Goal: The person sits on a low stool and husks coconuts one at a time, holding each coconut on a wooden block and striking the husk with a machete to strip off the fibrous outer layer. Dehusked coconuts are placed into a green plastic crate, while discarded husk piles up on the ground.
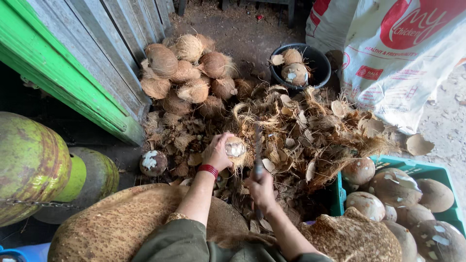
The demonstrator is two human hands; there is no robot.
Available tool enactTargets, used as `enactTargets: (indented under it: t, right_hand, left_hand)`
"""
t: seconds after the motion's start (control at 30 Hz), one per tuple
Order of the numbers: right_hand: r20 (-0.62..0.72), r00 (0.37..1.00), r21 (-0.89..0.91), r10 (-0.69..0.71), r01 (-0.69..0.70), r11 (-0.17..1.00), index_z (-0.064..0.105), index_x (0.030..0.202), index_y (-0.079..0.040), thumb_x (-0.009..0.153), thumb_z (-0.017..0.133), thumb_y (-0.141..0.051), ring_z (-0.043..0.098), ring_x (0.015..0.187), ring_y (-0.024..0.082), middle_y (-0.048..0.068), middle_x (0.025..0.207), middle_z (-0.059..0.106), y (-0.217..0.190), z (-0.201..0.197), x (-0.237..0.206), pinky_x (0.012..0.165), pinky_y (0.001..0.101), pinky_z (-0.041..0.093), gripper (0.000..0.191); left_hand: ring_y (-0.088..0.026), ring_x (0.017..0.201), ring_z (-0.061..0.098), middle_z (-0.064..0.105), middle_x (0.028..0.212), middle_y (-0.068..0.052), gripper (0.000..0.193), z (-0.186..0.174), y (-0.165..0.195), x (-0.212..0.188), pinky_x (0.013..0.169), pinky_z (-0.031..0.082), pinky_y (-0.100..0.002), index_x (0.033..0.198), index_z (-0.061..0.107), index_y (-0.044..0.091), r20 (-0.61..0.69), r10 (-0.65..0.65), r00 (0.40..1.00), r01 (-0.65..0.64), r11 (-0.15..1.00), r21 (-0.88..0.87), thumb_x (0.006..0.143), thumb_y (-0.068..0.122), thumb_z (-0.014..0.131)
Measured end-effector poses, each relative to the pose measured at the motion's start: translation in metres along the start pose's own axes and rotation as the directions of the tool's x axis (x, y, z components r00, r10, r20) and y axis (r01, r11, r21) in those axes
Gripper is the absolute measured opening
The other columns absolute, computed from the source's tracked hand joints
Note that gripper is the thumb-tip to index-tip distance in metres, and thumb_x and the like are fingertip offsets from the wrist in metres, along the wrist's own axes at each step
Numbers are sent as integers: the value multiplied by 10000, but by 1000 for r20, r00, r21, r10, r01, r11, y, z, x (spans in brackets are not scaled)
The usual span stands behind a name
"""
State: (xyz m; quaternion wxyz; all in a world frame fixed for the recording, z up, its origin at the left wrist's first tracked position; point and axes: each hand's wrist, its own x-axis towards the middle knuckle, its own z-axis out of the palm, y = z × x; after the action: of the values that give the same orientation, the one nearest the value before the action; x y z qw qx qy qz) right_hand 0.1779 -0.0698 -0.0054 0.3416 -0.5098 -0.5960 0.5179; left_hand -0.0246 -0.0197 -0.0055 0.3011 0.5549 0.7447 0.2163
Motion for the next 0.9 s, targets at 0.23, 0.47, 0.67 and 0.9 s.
enactTargets:
  t: [0.23, 0.47, 0.67, 0.9]
  right_hand:
    - [151, 820, 37, 553, -563, 825, 515, 796, -46, 800, 656, 20, 486, 435, 136, 55, 632, 580, -7, -12, 3, 372, 291, 413, 155]
    - [55, 998, 127, 10, -17, 992, 491, 772, -83, 832, 694, 19, 463, 447, 108, 44, 597, 530, -44, -31, -4, 381, 264, 382, 235]
    - [58, 880, 116, 471, -474, 873, 535, 749, -86, 813, 591, 18, 456, 454, 117, 29, 603, 551, 6, 2, 5, 379, 272, 398, 134]
    - [144, 938, 107, 315, -331, 937, 526, 689, -58, 770, 662, 31, 490, 367, 164, 67, 539, 574, -28, -24, 3, 328, 307, 433, 182]
  left_hand:
    - [-317, 1245, 551, 505, 1362, -82, 1066, 1, -14, -9, 982, 552, -505, 1260, 446, 285, -127, 143, 982, -163, 973, -163, 371, 157, 1021]
    - [-305, 1260, 547, 506, 1396, -38, 1047, 4, -4, 0, 933, 574, -492, 1259, 445, 312, -57, 217, 975, -219, 975, -31, 385, 153, 1001]
    - [-252, 1227, 636, 551, 1406, -28, 828, 5, -1, 1, 936, 624, -450, 1281, 508, 343, -72, 154, 985, -161, 982, -98, 604, 321, 984]
    - [-306, 1247, 558, 467, 1403, -61, 1069, -3, -12, -1, 960, 572, -474, 1285, 405, 318, -63, 139, 988, -143, 987, -70, 413, 190, 1012]
